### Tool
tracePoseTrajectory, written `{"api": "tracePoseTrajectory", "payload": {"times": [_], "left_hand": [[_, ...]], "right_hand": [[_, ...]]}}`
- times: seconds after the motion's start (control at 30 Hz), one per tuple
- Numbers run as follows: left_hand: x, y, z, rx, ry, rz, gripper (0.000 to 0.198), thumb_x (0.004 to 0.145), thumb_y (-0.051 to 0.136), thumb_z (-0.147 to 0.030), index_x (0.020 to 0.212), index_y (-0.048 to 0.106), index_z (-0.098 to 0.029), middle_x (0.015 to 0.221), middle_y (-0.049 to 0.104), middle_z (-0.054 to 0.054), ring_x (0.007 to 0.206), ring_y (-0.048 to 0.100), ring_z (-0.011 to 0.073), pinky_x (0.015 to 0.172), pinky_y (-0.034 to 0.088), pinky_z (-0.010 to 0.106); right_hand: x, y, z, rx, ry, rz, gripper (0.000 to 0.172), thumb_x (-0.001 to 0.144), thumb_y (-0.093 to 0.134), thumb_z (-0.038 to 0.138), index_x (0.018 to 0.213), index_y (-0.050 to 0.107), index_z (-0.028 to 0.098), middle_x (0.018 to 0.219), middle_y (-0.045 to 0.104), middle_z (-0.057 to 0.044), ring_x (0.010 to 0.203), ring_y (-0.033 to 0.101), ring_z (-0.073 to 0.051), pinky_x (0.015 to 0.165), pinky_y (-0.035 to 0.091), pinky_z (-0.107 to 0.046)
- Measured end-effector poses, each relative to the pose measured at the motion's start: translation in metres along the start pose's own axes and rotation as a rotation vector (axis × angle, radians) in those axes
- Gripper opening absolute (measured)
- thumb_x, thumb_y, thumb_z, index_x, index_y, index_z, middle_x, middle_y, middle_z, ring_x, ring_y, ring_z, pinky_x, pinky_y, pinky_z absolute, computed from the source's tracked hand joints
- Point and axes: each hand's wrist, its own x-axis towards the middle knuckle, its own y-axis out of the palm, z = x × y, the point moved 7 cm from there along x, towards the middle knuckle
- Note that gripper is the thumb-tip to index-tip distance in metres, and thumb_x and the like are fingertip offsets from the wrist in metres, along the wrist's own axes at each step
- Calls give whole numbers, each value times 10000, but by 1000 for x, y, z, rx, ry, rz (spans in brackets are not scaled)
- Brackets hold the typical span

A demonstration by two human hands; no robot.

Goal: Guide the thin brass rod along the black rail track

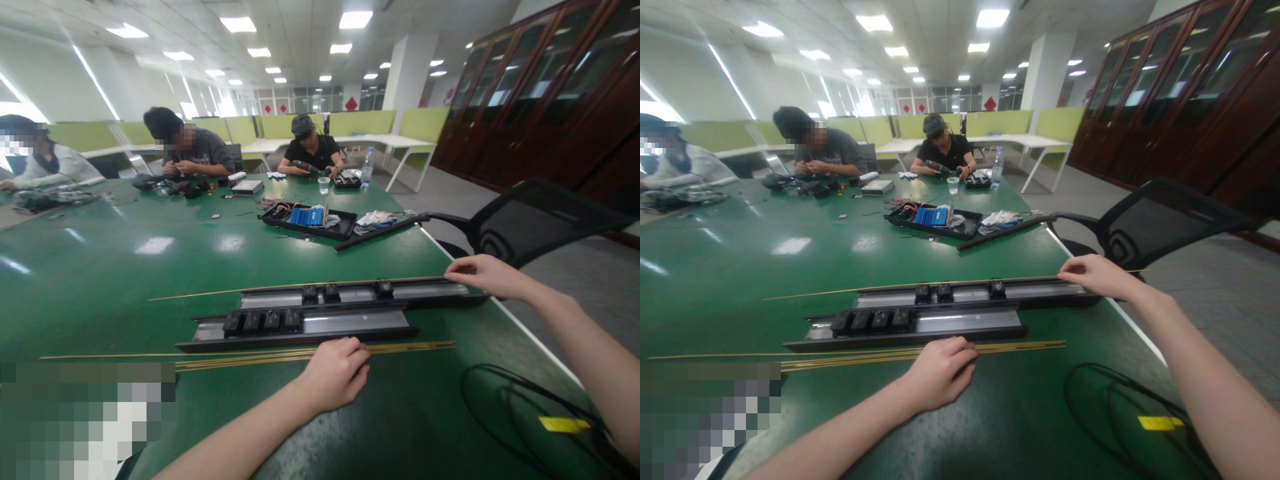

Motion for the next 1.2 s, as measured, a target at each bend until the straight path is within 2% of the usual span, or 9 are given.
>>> {"api": "tracePoseTrajectory", "payload": {"times": [0.47,1.2], "left_hand": [[-1,0,0,-6,4,-15,195,950,516,-208,1085,652,-169,1039,667,75,905,670,209,791,568,322],[-1,-2,-1,-11,0,-12,196,950,511,-212,1080,651,-172,1050,673,79,909,671,211,795,571,327]], "right_hand": [[-2,-3,-7,32,22,13,522,779,616,669,918,755,184,956,759,-82,895,670,-261,828,477,-331],[-6,-12,-39,44,60,-52,565,744,621,721,922,757,202,980,756,-97,939,666,-308,923,497,-436]]}}
